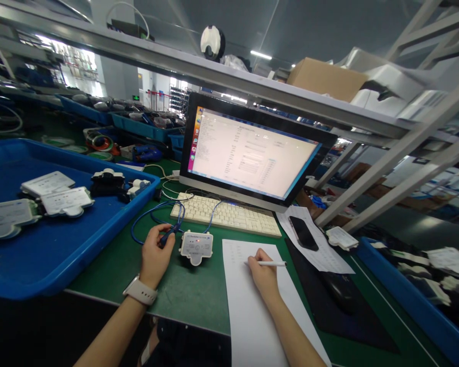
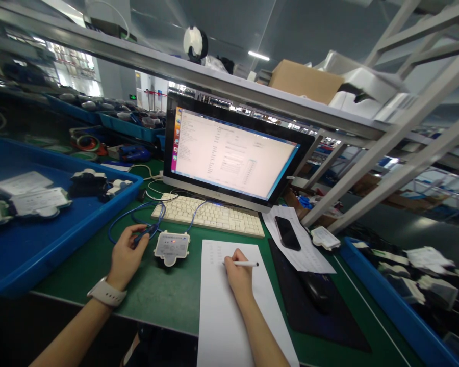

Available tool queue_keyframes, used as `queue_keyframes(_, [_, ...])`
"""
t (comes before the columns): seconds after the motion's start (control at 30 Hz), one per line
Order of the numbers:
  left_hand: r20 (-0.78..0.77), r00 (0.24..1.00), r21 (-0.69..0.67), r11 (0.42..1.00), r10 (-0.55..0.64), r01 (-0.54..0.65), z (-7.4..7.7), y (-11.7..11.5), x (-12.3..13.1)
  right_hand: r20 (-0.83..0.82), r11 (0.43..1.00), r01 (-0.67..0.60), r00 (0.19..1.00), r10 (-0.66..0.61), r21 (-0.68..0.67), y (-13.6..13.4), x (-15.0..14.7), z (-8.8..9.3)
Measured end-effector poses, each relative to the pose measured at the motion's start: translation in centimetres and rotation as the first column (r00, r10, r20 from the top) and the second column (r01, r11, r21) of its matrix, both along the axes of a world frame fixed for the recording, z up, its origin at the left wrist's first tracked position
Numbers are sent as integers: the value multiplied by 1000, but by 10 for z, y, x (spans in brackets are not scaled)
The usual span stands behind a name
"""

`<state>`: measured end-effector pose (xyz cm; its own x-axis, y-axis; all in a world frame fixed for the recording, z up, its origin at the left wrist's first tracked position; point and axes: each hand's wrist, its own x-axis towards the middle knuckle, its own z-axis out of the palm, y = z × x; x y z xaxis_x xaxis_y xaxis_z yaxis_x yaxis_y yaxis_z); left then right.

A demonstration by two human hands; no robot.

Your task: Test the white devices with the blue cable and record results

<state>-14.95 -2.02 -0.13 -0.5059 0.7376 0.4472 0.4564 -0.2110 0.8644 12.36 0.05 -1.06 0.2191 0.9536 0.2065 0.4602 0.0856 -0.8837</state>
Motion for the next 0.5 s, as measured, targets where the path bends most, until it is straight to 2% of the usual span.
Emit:
queue_keyframes(0.17, [-103,994,31,999,24,-21,0,1,-2,-223,997,18,974,-34,-70,5,4,1])
queue_keyframes(0.27, [-177,984,78,997,10,3,5,-2,-1,-264,990,-5,964,-33,-141,11,14,3])
queue_keyframes(0.33, [-245,969,92,994,-39,63,10,-6,3,-274,983,-24,961,-28,-183,12,25,6])
queue_keyframes(0.4, [-366,922,56,986,-127,158,14,-11,7,-261,976,-29,965,-29,-215,9,40,9])
queue_keyframes(0.5, [-552,792,-80,961,-263,263,15,-18,12,-217,970,2,974,-57,-243,0,63,9])
